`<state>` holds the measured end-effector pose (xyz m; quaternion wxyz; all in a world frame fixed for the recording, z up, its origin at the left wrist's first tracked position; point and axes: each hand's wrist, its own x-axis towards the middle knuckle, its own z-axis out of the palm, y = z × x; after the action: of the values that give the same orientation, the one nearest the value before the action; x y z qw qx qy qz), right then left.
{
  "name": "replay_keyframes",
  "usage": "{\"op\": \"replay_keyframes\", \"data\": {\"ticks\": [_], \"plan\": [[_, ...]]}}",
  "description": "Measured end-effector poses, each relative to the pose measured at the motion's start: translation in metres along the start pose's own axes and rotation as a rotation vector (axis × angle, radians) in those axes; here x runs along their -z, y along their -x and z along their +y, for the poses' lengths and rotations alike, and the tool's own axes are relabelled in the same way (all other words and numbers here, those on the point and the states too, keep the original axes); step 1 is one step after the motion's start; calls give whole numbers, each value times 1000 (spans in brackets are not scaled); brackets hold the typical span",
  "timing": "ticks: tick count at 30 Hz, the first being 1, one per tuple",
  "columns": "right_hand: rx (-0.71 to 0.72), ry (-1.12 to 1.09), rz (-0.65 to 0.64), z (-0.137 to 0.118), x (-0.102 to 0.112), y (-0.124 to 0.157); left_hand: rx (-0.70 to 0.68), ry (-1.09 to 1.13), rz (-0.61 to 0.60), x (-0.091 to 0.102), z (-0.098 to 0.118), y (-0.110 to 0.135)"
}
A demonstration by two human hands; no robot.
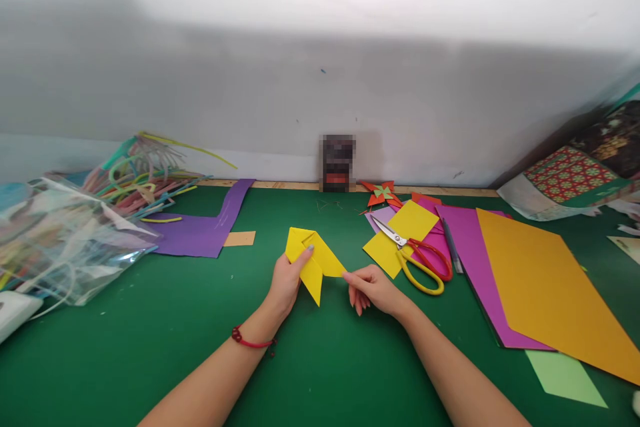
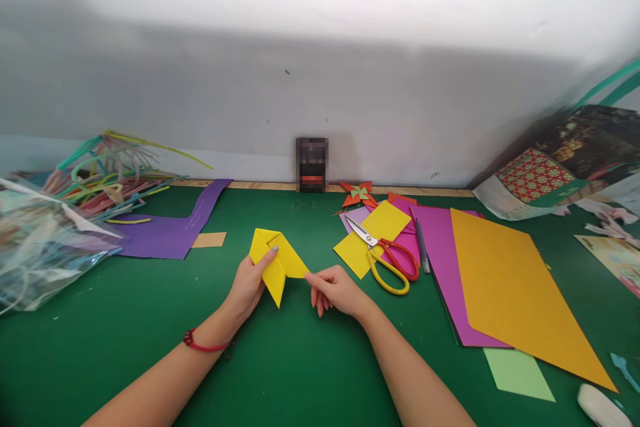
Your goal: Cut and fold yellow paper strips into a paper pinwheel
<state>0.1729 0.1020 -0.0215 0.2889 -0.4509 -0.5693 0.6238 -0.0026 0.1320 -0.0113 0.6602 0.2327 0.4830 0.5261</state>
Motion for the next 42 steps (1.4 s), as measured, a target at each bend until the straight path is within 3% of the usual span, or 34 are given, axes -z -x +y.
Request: {"op": "replay_keyframes", "data": {"ticks": [6,13,26,29,35,37,42], "plan": [[54,-58,94,1,-2,-1,-1,-14,4,0,0,0],[59,146,64,0,-1,1,-15,-83,-1,4,-5,-3],[79,70,111,4,-2,1,-34,-179,-73,7,-10,-10],[106,6,142,4,-2,0,13,-255,-182,8,-7,-3],[134,-66,194,3,-4,0,136,-635,-638,7,-7,15],[112,-72,205,3,-5,1,110,-762,-687,4,-7,18],[72,-119,236,5,-6,0,71,-859,-654,2,-4,16]]}}
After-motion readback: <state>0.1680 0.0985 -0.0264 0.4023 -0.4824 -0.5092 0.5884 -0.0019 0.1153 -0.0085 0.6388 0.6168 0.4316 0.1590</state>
